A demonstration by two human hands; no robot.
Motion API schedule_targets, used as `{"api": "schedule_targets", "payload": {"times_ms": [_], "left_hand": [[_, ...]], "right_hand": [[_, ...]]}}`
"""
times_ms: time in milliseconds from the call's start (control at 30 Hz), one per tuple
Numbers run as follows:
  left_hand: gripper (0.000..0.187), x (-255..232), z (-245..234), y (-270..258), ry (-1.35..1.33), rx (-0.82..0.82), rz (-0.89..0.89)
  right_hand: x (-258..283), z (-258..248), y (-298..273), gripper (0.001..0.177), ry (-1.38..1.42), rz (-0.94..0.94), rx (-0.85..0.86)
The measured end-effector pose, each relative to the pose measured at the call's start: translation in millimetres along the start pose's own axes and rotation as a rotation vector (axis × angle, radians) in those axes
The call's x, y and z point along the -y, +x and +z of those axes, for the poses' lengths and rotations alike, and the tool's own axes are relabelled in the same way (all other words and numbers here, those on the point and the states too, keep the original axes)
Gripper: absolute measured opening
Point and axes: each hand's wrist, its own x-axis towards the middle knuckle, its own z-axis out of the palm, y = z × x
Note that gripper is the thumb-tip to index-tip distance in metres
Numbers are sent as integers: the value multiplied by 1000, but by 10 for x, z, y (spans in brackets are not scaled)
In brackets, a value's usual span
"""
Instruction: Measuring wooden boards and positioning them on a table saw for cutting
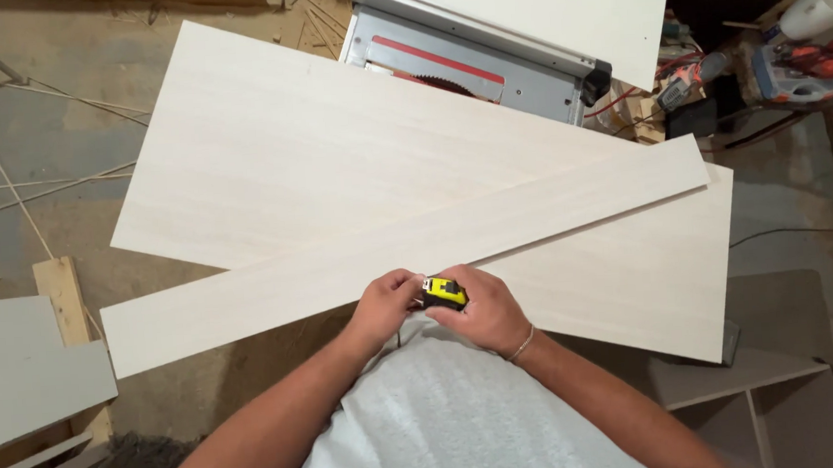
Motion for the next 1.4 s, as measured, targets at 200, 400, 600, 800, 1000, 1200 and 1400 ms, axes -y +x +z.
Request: {"api": "schedule_targets", "payload": {"times_ms": [200,400,600,800,1000,1200,1400], "left_hand": [[23,-507,159,-501,228,11,40],[21,-264,18,-374,430,115,30],[18,-298,-222,38,363,-84,92],[34,-714,-429,694,778,-275,263],[30,-654,-241,1397,1127,-266,427],[26,-545,-178,1540,1250,-285,556],[22,-331,-286,1659,1241,-300,711]], "right_hand": [[-141,-17,-42,40,-128,311,160],[-177,25,-32,45,429,535,438],[-849,201,-268,39,458,698,478],[-1417,362,-850,17,452,970,298],[-1320,495,-875,23,494,942,196],[-1452,840,-1036,31,381,971,199],[-1334,971,-1089,30,406,1011,152]]}}
